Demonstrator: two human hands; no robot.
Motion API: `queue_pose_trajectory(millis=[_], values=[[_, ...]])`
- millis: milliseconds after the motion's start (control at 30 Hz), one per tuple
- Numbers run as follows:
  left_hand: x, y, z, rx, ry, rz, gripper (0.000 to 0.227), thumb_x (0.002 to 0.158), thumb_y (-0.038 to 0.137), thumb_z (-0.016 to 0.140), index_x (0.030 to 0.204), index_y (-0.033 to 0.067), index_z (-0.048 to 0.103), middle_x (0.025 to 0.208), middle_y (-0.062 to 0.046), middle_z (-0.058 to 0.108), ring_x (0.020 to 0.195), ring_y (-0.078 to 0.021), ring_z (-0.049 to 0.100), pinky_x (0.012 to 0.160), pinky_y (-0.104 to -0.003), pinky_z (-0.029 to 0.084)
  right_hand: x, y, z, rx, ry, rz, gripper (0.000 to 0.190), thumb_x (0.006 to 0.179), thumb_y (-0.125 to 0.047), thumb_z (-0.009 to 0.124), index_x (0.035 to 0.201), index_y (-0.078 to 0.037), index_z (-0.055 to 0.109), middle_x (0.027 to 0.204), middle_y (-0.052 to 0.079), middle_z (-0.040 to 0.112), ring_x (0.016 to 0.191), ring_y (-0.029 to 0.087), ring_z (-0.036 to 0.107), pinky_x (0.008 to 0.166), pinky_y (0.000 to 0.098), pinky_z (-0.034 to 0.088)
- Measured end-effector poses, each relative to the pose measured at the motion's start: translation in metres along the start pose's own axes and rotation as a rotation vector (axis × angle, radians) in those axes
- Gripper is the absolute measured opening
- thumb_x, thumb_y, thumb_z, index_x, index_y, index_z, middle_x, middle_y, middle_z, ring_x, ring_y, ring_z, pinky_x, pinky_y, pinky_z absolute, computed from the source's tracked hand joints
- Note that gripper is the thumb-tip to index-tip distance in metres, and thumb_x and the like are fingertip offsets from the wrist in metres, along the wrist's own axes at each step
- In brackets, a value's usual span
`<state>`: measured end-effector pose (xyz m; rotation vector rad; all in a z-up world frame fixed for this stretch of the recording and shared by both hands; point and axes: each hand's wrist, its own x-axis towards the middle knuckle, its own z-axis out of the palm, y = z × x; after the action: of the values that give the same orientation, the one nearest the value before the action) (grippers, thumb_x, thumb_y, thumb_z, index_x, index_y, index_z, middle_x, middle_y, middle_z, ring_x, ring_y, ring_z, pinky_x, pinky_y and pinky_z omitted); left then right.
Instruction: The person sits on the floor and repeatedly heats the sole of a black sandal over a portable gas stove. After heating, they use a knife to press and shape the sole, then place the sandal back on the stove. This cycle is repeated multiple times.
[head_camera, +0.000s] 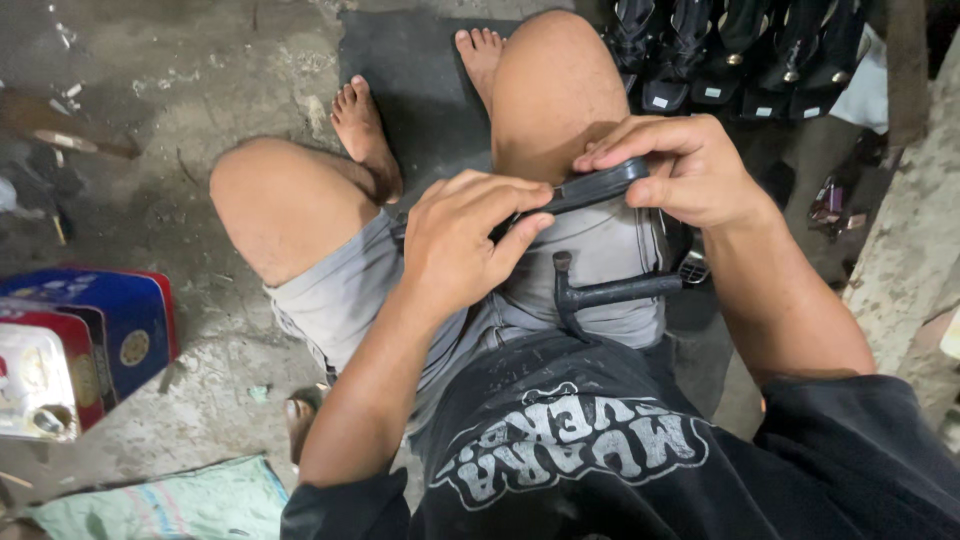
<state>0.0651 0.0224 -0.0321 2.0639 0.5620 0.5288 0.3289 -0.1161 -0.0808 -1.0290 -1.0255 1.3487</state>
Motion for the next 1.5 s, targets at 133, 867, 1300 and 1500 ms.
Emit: queue_pose_trajectory(millis=[133, 867, 1300, 1500], values=[[0.003, -0.006, -0.005, -0.054, 0.009, 0.023, 0.017, 0.095, 0.026, 0.076, 0.104, 0.0124, 0.076, 0.108, 0.0, 0.076, 0.099, -0.0228, 0.071, 0.084, -0.035, 0.054, 0.002, 0.002, 0.009, 0.113, 0.06, -0.004, 0.04, 0.099, -0.025, 0.081, 0.126, 0.003, 0.071, 0.122, 0.019, 0.07, 0.119, 0.028, 0.068, 0.11, 0.0402, 0.054], [-0.053, 0.066, -0.059, -0.292, 0.249, 0.311, 0.041, 0.092, 0.025, 0.086, 0.121, 0.0076, 0.062, 0.117, -0.008, 0.067, 0.109, -0.0241, 0.072, 0.094, -0.031, 0.061, 0.022, -0.175, 0.142, -0.889, -0.212, -0.254, 0.04, 0.083, -0.017, 0.08, 0.116, 0.001, 0.066, 0.114, 0.019, 0.072, 0.113, 0.033, 0.073, 0.108, 0.0501, 0.057], [-0.074, 0.029, -0.069, -0.276, 0.344, 0.254, 0.042, 0.083, 0.019, 0.095, 0.11, 0.0052, 0.066, 0.108, -0.01, 0.071, 0.092, -0.0202, 0.073, 0.079, -0.028, 0.061, 0.07, -0.137, 0.146, -0.804, -0.466, -0.362, 0.04, 0.087, -0.016, 0.076, 0.121, 0.003, 0.067, 0.119, 0.017, 0.072, 0.115, 0.031, 0.073, 0.107, 0.0446, 0.056], [-0.075, 0.04, -0.077, -0.065, 0.381, 0.128, 0.053, 0.082, 0.012, 0.095, 0.125, 0.0021, 0.065, 0.104, -0.011, 0.071, 0.088, -0.0207, 0.069, 0.077, -0.032, 0.058, 0.083, -0.129, 0.135, -1.164, -0.313, -0.477, 0.05, 0.077, -0.025, 0.086, 0.117, 0.001, 0.07, 0.11, 0.013, 0.075, 0.101, 0.031, 0.073, 0.104, 0.0492, 0.055]])
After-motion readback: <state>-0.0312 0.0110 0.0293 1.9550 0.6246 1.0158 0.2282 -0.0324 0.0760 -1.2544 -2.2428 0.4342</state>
